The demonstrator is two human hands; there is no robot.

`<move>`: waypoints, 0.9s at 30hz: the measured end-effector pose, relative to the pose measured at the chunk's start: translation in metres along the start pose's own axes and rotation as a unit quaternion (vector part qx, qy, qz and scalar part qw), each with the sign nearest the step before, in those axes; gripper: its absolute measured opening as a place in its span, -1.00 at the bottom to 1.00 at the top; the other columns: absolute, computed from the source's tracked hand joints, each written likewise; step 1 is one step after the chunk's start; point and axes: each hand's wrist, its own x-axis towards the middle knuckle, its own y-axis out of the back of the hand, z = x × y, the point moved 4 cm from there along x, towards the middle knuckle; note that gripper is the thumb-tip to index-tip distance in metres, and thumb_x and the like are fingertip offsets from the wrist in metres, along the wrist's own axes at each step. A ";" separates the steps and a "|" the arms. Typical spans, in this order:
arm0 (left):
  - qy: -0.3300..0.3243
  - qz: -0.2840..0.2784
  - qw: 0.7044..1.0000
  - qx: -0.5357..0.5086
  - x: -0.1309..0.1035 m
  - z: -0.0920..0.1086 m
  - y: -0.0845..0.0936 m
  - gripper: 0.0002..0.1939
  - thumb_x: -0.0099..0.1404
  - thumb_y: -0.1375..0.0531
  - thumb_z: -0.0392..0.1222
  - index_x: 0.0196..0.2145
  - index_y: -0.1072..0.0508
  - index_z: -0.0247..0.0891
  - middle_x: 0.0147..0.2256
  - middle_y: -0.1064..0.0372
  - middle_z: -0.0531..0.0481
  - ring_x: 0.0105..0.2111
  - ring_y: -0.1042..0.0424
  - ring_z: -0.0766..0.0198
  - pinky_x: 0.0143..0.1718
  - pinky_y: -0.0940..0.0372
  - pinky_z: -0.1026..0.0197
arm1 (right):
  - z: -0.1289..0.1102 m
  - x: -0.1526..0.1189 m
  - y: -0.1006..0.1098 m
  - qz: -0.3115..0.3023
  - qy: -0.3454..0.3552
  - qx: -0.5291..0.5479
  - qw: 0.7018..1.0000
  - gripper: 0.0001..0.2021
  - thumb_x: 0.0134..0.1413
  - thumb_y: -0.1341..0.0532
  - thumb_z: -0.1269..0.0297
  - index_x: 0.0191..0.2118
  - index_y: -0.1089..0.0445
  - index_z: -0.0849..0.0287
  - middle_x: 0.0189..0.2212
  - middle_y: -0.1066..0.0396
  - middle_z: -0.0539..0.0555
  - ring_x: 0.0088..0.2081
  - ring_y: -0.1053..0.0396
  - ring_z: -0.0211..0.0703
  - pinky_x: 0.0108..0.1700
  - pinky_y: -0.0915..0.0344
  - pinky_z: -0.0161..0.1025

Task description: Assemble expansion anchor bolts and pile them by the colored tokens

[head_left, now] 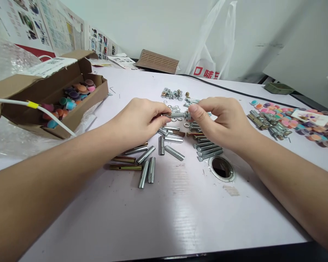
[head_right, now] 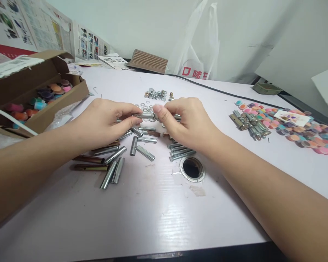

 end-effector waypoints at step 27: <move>-0.001 -0.011 1.000 -0.015 0.000 0.002 0.002 -0.72 0.36 -0.11 -0.08 -0.20 -0.62 -0.13 -0.37 -0.57 0.08 -0.38 -0.46 0.25 -0.32 -0.18 0.23 | 0.002 0.001 -0.002 -0.023 -0.048 0.075 0.996 -0.65 0.25 -0.21 -0.06 -0.25 -0.49 0.16 -0.43 -0.50 0.04 -0.43 -0.40 -0.22 -0.41 -0.24 -0.24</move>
